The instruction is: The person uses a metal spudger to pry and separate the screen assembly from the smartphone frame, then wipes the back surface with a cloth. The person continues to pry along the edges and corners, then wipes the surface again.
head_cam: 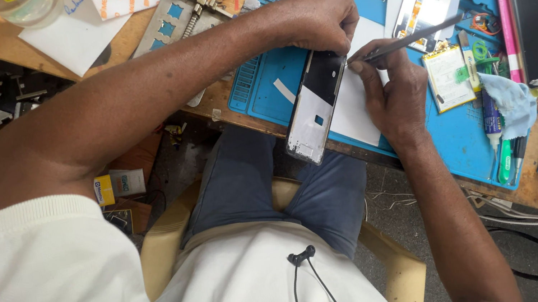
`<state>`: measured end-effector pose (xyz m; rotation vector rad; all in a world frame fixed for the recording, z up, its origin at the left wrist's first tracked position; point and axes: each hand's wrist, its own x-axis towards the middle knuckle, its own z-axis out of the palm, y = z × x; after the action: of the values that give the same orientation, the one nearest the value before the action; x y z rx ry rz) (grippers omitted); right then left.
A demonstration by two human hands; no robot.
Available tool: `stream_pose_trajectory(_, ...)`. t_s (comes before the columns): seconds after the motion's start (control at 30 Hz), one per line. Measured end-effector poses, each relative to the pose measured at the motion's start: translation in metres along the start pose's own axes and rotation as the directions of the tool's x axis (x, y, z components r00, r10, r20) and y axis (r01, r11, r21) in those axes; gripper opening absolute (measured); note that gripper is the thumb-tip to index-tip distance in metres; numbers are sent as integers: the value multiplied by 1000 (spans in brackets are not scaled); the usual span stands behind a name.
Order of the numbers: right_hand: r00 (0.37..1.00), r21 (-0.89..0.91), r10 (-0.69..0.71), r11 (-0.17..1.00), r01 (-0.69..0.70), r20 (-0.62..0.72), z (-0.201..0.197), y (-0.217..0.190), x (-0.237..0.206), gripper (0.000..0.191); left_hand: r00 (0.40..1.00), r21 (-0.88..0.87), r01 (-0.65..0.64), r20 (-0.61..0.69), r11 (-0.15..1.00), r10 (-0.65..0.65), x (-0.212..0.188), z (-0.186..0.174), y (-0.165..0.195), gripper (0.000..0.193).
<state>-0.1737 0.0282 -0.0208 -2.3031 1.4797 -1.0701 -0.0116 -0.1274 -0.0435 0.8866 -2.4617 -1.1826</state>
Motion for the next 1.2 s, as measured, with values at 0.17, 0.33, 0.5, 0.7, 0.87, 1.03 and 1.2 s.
stream_pose_trajectory(0.17, 1000, 19, 23, 1000, -23, -11, 1, 2, 1, 15, 1000, 26, 23, 19, 999, -24, 3, 1, 1, 11)
stream_pose_trajectory(0.33, 999, -10, 40, 999, -40, -12, 4, 7, 2, 11, 1000, -18, 14, 24, 1000, -14, 1, 0, 1, 9)
stream_pose_trajectory(0.5, 971, 487, 195, 867, -104, -141, -7, 8, -3, 13, 997, -26, 70, -12, 997, -70, -3, 1, 4, 11)
stream_pose_trajectory(0.7, 888, 503, 405, 827, -253, -219, -26, -6, -26, 16, 999, -190, 37, -18, 981, -41, -23, -3, 1, 17)
stream_pose_trajectory(0.87, 862, 488, 496, 781, -391, -103, -15, -16, -32, 18, 986, -190, 147, 101, 971, -130, -26, -13, 8, 13)
stream_pose_trajectory(1.03, 901, 408, 428, 837, -365, -71, -2, -21, -18, 20, 975, -172, 170, 174, 970, -140, -19, -21, 10, 11)
stream_pose_trajectory(1.2, 897, 320, 437, 861, -395, -69, 2, -27, -9, 20, 961, -197, 221, 209, 955, -179, -11, -24, 9, 11)
